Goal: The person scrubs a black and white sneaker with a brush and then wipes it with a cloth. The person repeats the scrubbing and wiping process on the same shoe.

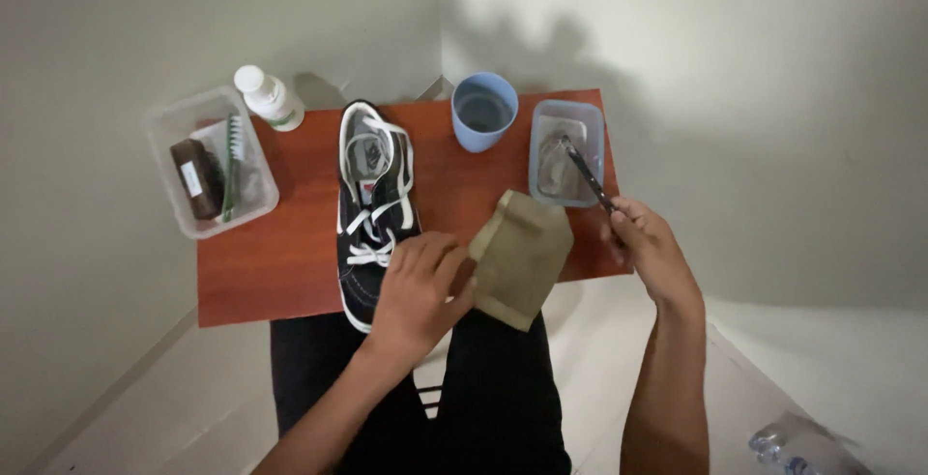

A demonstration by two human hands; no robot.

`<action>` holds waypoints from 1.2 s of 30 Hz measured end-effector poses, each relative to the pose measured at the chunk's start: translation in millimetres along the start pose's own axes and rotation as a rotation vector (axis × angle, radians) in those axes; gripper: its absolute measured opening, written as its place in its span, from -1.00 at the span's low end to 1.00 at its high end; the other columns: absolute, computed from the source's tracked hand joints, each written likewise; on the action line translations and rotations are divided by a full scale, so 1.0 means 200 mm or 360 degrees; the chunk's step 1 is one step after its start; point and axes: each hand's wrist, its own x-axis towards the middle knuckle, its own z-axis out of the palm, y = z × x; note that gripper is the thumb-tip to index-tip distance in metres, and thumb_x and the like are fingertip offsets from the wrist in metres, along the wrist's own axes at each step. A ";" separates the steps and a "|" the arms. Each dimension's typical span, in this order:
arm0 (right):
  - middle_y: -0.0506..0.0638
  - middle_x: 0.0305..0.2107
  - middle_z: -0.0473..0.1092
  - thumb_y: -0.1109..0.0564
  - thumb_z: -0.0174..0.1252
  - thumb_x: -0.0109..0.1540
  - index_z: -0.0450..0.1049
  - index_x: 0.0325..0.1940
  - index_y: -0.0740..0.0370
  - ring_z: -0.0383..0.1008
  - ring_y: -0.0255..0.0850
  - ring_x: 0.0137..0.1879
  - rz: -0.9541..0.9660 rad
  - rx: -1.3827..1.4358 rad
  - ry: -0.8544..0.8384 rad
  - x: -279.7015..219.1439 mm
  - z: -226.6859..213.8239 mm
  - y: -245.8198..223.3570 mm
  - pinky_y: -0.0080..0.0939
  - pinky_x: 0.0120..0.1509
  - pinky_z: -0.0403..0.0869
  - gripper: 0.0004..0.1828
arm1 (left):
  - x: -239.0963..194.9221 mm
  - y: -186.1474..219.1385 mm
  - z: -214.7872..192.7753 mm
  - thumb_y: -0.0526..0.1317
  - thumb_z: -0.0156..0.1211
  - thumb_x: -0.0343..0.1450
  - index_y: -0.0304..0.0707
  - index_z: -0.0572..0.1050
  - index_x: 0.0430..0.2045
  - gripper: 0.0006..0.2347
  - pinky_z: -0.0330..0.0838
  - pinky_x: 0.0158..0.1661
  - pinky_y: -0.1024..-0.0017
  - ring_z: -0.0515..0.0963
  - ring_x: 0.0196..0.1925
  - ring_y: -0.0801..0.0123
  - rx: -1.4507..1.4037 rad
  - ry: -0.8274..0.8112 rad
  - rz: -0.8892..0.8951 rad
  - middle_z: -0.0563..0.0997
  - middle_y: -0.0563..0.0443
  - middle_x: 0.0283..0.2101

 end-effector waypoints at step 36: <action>0.12 -0.46 0.38 -0.22 -0.18 0.52 0.52 0.25 0.16 0.33 -0.08 -0.29 -0.0271 -0.0628 -0.0043 -0.25 0.16 -0.22 -0.10 -0.20 0.33 -0.47 | -0.44 -0.23 -0.36 -0.46 0.43 0.29 -0.48 0.40 -0.01 -0.59 0.41 0.12 -0.38 0.30 0.30 -0.63 -0.0688 0.0631 -0.0294 0.37 -0.38 0.06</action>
